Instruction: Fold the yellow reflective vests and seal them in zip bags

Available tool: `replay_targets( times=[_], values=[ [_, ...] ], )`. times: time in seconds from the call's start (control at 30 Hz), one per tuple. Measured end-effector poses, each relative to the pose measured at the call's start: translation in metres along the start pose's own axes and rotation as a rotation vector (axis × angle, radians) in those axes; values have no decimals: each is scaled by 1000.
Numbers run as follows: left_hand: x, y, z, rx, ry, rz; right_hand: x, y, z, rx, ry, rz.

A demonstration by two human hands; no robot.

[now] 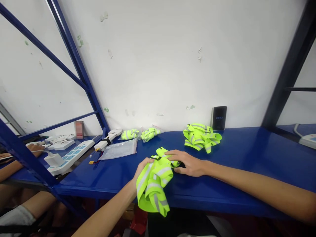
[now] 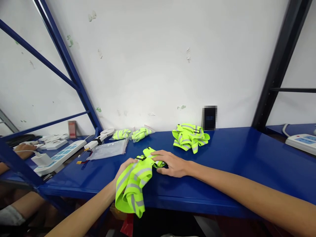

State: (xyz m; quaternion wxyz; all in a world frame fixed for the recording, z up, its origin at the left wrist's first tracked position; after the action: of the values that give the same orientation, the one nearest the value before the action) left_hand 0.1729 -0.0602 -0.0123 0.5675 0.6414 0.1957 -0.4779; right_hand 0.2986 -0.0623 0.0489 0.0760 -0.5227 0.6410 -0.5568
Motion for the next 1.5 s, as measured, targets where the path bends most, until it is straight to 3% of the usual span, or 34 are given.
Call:
replay_targets(
  times=[0.1, 0.3, 0.47, 0.57, 0.67, 0.77, 0.83, 0.9, 1.03, 1.33, 1.4, 1.5],
  values=[
    [2, 10, 5, -1, -49, 100, 0, 2, -3, -38, 44, -46],
    [8, 36, 15, 125, -113, 259, 1, 6, -14, -38, 82, -146],
    [-27, 62, -7, 317, 173, 185, -17, 1, -12, -96, 175, -400],
    [-40, 76, -27, 452, 289, -164, -35, 3, -13, -118, 264, -533],
    [-53, 85, -39, 537, 536, -791, -40, 10, -16, -20, 308, -573],
    [-52, 92, -35, 589, 811, -1414, -35, 12, -19, 67, 288, -560],
    [-47, 88, -34, 567, 883, -1610, -35, 9, -20, 59, 297, -548],
    [-46, 79, -37, 515, 889, -1649, -40, 3, -18, -9, 335, -543],
    [-43, 68, -43, 506, 868, -1579, -47, -13, -12, -216, 387, -466],
    [-40, 52, -55, 387, 719, -1484, -52, -26, -2, -356, 523, -187],
    [-41, 48, -56, 343, 693, -1443, -59, -27, -2, -331, 594, -82],
    [-45, 41, -59, 258, 663, -1324, -65, -17, -6, -144, 659, 36]
  ],
)
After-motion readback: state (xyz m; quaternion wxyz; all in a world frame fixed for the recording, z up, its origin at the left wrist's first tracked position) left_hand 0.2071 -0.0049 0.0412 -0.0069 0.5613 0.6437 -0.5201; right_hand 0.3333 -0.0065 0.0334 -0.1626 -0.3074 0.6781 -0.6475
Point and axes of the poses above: each hand's wrist, its own z-axis away from the middle knuckle, its own y-axis out of the palm, x = y × z, the point moved 10 cm from there along -z, towards the middle knuckle, and after that the axes turned 10 degrees about y, right-handed, at the moved point
